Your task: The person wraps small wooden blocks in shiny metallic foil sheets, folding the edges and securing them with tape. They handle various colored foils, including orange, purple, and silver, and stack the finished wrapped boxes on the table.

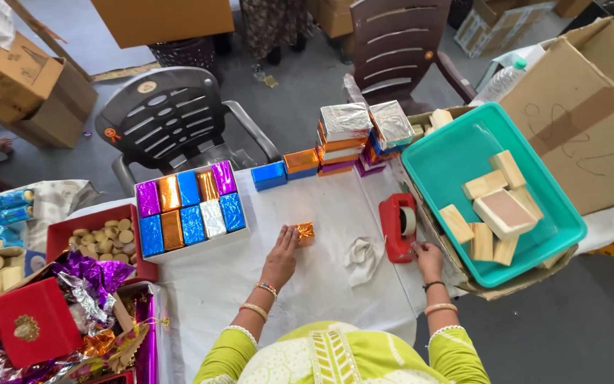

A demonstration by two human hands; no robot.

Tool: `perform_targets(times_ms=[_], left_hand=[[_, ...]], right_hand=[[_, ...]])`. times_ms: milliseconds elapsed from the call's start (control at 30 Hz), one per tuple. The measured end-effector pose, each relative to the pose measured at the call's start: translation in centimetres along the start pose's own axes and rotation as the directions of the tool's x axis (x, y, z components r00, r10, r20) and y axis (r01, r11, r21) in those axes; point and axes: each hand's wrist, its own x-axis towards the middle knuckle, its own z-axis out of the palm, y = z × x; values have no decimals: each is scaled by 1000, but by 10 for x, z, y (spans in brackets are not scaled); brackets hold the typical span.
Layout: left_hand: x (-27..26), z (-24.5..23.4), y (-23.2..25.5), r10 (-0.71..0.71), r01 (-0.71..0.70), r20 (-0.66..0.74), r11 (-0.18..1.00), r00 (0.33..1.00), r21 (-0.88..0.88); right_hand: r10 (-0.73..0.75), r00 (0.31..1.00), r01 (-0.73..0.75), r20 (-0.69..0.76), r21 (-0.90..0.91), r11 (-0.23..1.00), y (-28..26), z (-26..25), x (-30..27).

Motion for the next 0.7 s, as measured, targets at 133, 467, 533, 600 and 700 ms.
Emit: perform_targets(times_ms=[133,467,533,600,700], left_hand=[[0,-1,-1,-21,21,-3,1000,1000,-21],[-1,0,-3,-9,10,-18,1000,1000,22],[1,-2,-3,-8,9,-21,1000,1000,9],[1,-2,-2,-18,18,-16,1000,1000,10],[0,-3,-1,-33,33,-6,999,999,5]], right_hand=[[97,990,-136,107,470,872,29,9,11],[-154,979,180,-132,217,959,-26,-4,-22],[-100,990,126,-99,302,945,-18,0,-15],[-48,995,74,-84,348,935,3,6,-7],[9,1000,2,-22,456,890,20,11,-9]])
